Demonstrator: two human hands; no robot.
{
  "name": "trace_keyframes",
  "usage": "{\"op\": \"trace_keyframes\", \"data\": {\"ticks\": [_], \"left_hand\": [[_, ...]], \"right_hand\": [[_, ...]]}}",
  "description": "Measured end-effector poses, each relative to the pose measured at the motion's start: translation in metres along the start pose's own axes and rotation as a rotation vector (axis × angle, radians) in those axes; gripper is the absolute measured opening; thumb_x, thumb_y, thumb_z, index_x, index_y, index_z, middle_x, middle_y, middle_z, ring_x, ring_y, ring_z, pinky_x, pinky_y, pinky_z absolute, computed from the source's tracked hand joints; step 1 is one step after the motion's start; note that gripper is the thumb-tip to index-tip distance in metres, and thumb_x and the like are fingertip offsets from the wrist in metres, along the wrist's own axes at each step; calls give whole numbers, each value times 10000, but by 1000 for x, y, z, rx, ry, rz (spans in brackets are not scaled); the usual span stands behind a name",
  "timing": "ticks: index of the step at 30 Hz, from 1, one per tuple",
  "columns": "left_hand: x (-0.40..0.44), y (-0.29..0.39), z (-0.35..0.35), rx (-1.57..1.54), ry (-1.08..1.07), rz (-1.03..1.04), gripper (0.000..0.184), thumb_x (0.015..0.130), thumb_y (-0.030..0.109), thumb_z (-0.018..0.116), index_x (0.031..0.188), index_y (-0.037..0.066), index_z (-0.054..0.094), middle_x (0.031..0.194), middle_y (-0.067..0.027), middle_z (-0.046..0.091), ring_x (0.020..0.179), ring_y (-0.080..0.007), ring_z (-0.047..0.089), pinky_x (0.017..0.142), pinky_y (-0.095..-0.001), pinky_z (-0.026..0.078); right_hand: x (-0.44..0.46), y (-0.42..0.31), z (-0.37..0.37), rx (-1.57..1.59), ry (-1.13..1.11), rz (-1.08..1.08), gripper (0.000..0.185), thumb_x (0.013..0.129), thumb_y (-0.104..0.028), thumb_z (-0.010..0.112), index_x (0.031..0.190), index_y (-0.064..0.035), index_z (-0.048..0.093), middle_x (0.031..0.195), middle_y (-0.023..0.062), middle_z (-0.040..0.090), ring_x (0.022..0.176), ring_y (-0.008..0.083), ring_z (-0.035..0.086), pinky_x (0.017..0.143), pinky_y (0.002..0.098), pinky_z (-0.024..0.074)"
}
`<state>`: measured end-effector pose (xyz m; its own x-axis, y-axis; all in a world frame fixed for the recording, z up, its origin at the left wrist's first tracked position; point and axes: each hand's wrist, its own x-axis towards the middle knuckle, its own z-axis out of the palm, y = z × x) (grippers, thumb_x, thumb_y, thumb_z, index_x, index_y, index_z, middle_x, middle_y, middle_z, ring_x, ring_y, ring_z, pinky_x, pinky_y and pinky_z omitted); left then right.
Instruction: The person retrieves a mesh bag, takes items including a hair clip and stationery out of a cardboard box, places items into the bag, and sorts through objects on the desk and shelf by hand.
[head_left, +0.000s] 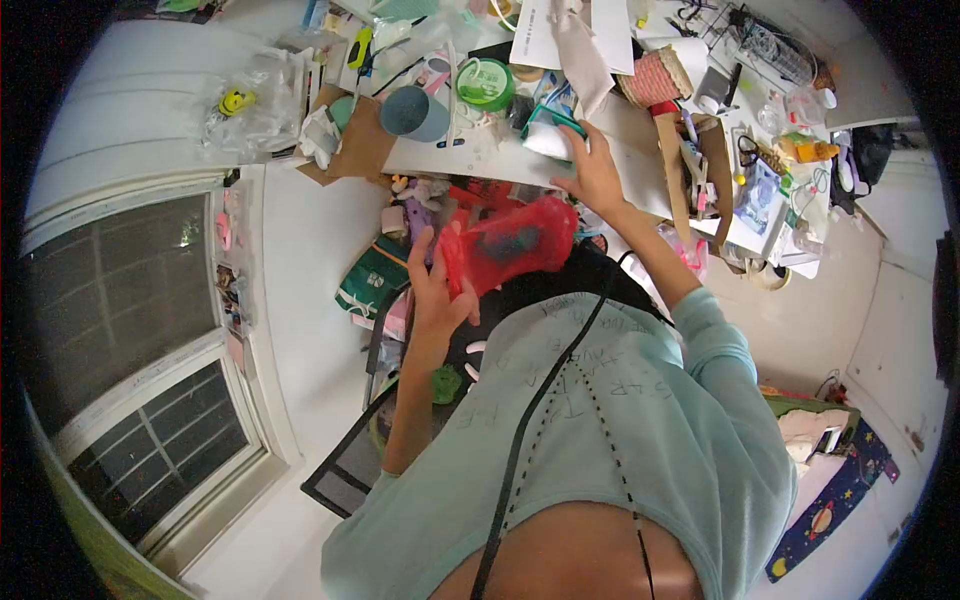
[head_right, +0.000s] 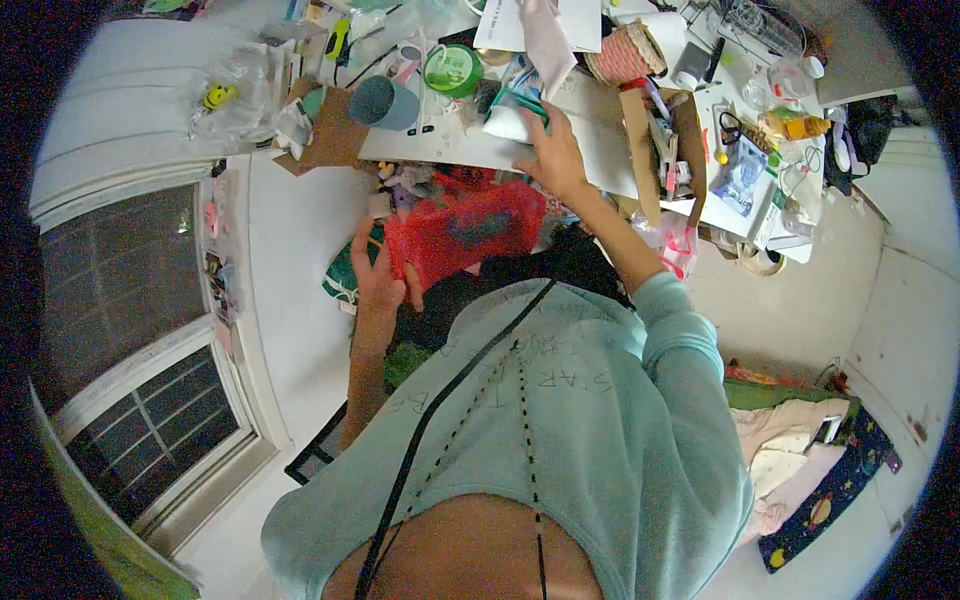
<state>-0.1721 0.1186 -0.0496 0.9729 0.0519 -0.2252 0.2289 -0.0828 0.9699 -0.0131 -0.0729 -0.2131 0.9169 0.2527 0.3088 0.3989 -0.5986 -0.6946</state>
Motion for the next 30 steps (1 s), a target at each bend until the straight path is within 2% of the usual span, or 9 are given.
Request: {"op": "trace_keyframes", "data": {"ticks": [5, 13, 17, 20, 22, 25, 27, 29, 30], "left_hand": [[2, -2, -2, -60, -8, -10, 630, 728, -8, 482, 1300, 17, 220, 1341, -39, 47, 753, -119, 508, 479, -211, 423], [11, -20, -8, 50, 70, 1, 641, 755, 70, 485, 1302, 2, 159, 1178, -70, 329, 566, -135, 487, 453, -208, 402], [17, -29, -11, -83, 22, 62, 700, 812, 418, 482, 1317, 69, 146, 1235, -86, 303, 532, -133, 494, 430, -234, 414], [21, -17, 1, -115, 50, 96, 803, 783, 485, 484, 1325, 104, 31, 1248, -88, 349, 506, -126, 493, 387, -225, 401], [25, -25, 6, -447, -13, 130, 612, 805, 186, 442, 1303, 108, 96, 1277, -105, 303, 591, -163, 526, 393, -221, 417], [30, -52, -5, 405, 124, 181, 574, 808, 110, 465, 1299, 140, 169, 1323, -118, 226, 951, -241, 495, 641, -306, 481], [16, 27, 18, 1386, 152, 484, 592, 792, 286, 520, 1294, 122, 250, 1343, -119, 178, 1009, -285, 459, 794, -373, 449], [9, 34, 14, 1210, 150, 126, 552, 757, 203, 540, 1259, 114, 328, 1346, -199, 119, 1220, -312, 224, 959, -391, 302], [11, 30, -5, 1303, 140, 167, 574, 760, 209, 544, 1273, 125, 300, 1347, -218, 98, 1223, -308, 228, 951, -378, 315]], "right_hand": [[14, 17, 16, -162, -58, -83, 734, 573, -118, 707, 1213, -229, 366, 1155, 169, 378, 1046, 366, 382, 869, 419, 363], [10, 4, -7, -79, -119, -111, 660, 564, -103, 691, 1169, -195, 441, 1139, 181, 397, 1025, 364, 391, 886, 407, 341], [-6, -44, -49, 78, -318, -166, 679, 532, -127, 713, 1155, -197, 453, 1132, 181, 404, 1037, 367, 393, 911, 414, 329], [-20, -71, -46, 211, -569, -300, 669, 514, -127, 722, 1132, -171, 468, 1142, 173, 397, 1047, 350, 395, 917, 411, 333], [-26, -83, -19, 251, -616, -343, 695, 475, -126, 742, 1117, -149, 478, 1163, 159, 382, 1049, 339, 398, 910, 417, 337], [-30, -92, 48, 99, -630, -505, 533, 597, -181, 651, 1088, -67, 477, 1098, 170, 438, 1027, 328, 423, 892, 423, 338], [-47, -94, 120, 62, -641, -380, 426, 696, -212, 544, 1074, -27, 473, 1070, 182, 463, 1022, 322, 434, 887, 425, 336], [-49, -115, 149, 214, -504, -29, 376, 762, -227, 446, 1066, -8, 470, 1067, 190, 476, 1023, 316, 443, 889, 424, 335], [-37, -119, 118, 21, -624, -269, 369, 685, -243, 552, 1015, -82, 520, 997, 139, 533, 976, 269, 486, 827, 376, 396]]}}
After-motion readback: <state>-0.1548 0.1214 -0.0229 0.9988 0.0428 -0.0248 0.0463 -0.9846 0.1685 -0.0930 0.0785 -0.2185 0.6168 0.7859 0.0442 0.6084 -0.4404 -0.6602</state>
